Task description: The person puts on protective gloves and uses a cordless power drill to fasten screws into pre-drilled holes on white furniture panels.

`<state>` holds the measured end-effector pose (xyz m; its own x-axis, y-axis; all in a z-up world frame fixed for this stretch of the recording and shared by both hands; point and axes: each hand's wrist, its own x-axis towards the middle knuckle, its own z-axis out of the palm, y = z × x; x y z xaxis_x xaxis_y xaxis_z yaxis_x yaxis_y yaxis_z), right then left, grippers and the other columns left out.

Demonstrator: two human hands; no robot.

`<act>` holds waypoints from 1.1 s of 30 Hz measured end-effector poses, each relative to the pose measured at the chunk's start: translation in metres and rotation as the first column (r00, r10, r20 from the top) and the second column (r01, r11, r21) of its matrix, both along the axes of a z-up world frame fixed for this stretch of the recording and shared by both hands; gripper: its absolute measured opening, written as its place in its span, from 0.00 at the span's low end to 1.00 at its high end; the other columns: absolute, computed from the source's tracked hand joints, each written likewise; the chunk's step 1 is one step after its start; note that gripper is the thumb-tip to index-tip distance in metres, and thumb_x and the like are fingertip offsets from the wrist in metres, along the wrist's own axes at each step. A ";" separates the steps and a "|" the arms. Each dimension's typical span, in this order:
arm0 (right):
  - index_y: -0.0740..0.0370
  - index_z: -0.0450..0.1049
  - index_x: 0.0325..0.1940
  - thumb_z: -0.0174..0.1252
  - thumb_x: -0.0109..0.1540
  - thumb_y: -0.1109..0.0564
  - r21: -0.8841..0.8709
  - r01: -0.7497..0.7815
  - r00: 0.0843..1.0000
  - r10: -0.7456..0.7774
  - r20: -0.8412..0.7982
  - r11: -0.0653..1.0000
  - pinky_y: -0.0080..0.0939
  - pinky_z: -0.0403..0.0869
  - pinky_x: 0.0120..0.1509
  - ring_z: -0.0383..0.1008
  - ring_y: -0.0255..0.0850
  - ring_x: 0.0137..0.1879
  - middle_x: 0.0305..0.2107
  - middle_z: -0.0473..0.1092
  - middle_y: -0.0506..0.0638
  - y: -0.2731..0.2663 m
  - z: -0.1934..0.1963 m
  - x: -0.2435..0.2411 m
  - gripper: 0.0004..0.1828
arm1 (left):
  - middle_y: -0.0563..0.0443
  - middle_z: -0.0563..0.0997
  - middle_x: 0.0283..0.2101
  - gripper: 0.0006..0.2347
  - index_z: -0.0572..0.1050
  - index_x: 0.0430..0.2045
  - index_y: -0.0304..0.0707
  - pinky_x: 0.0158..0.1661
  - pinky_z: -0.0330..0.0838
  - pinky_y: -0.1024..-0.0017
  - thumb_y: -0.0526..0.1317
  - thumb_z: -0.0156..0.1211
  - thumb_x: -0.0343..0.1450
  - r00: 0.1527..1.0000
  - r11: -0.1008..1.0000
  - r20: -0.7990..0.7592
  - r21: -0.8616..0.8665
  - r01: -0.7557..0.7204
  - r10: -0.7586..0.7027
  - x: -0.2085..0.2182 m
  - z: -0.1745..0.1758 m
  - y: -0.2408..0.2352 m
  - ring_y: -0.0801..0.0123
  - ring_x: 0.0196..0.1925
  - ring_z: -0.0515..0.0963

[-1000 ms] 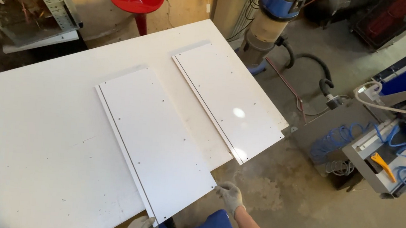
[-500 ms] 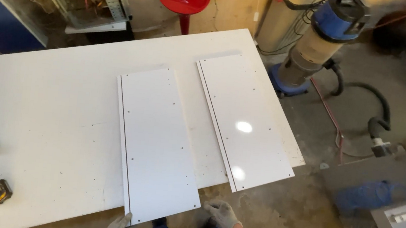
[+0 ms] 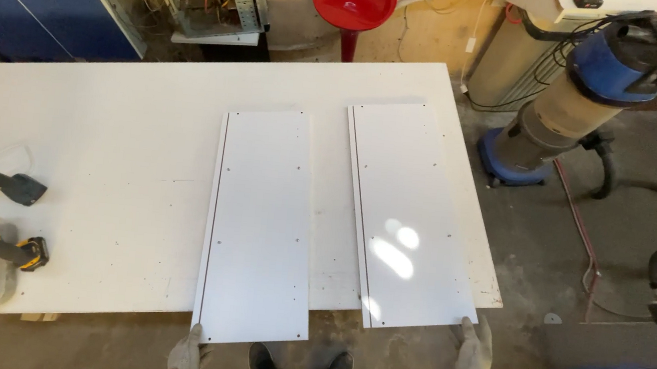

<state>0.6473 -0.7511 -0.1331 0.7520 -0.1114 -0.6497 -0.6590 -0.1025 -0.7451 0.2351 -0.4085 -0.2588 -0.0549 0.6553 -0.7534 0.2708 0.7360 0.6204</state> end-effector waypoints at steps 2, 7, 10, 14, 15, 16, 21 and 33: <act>0.54 0.60 0.76 0.52 0.68 0.57 0.012 -0.073 0.997 0.073 0.019 0.997 0.46 0.69 0.67 0.73 0.52 0.59 0.59 0.70 0.59 -0.010 -0.026 0.021 0.30 | 0.28 0.82 0.48 0.25 0.73 0.53 0.22 0.47 0.78 0.61 0.54 0.42 0.82 0.998 1.000 -0.066 -0.016 0.014 -0.015 0.011 0.027 -0.011 0.53 0.49 0.82; 0.49 0.63 0.73 0.50 0.69 0.58 0.052 0.018 0.999 -0.016 -0.041 0.999 0.36 0.68 0.65 0.68 0.42 0.61 0.61 0.68 0.44 -0.010 -0.032 0.021 0.26 | 0.30 0.85 0.44 0.41 0.85 0.42 0.26 0.49 0.73 0.60 0.67 0.25 0.80 0.876 0.954 -0.383 -0.062 0.292 -0.293 0.009 0.008 -0.020 0.46 0.47 0.82; 0.55 0.69 0.69 0.61 0.64 0.57 -0.029 0.065 0.996 -0.063 0.057 0.997 0.41 0.78 0.54 0.78 0.50 0.45 0.56 0.72 0.56 -0.006 -0.036 0.018 0.27 | 0.27 0.83 0.43 0.36 0.78 0.45 0.19 0.45 0.77 0.61 0.63 0.34 0.81 0.993 1.000 -0.117 0.000 0.002 -0.002 0.011 -0.007 -0.023 0.46 0.44 0.82; 0.60 0.69 0.68 0.54 0.69 0.56 -0.020 0.068 0.995 -0.066 0.080 0.998 0.43 0.77 0.59 0.78 0.49 0.49 0.54 0.73 0.60 -0.007 -0.043 0.016 0.22 | 0.26 0.82 0.44 0.33 0.73 0.49 0.15 0.46 0.79 0.60 0.61 0.42 0.81 0.976 0.978 0.078 0.026 -0.206 0.203 0.007 -0.014 -0.023 0.49 0.45 0.82; 0.60 0.69 0.68 0.54 0.69 0.56 -0.021 0.066 0.995 -0.064 0.083 0.998 0.43 0.77 0.59 0.78 0.49 0.49 0.54 0.73 0.60 -0.001 -0.033 0.017 0.22 | 0.26 0.82 0.44 0.33 0.73 0.49 0.15 0.46 0.79 0.60 0.61 0.42 0.81 0.975 0.978 0.080 0.024 -0.208 0.205 0.013 -0.004 -0.021 0.49 0.45 0.82; 0.59 0.67 0.70 0.53 0.69 0.56 -0.011 0.050 0.997 -0.049 0.055 0.999 0.43 0.76 0.59 0.77 0.50 0.50 0.54 0.73 0.60 -0.001 -0.024 0.013 0.23 | 0.26 0.81 0.45 0.31 0.72 0.50 0.15 0.48 0.79 0.60 0.59 0.45 0.81 0.963 0.968 0.104 0.012 -0.250 0.248 0.015 0.007 -0.022 0.49 0.46 0.81; 0.58 0.68 0.71 0.48 0.70 0.48 -0.106 -0.082 0.996 0.079 -0.035 0.991 0.51 0.73 0.61 0.74 0.51 0.59 0.56 0.73 0.57 0.006 -0.016 0.010 0.25 | 0.34 0.79 0.43 0.26 0.71 0.51 0.22 0.45 0.77 0.61 0.55 0.52 0.79 0.965 0.975 0.145 0.007 -0.220 0.217 0.000 -0.001 -0.010 0.54 0.40 0.78; 0.63 0.58 0.75 0.52 0.66 0.58 0.611 -0.093 0.963 0.227 -0.145 0.786 0.38 0.70 0.27 0.68 0.41 0.25 0.33 0.73 0.62 -0.036 -0.136 -0.060 0.33 | 0.34 0.62 0.69 0.31 0.58 0.67 0.38 0.71 0.62 0.55 0.59 0.49 0.74 0.915 0.966 0.336 -0.197 -0.165 0.225 0.017 0.017 -0.032 0.47 0.72 0.64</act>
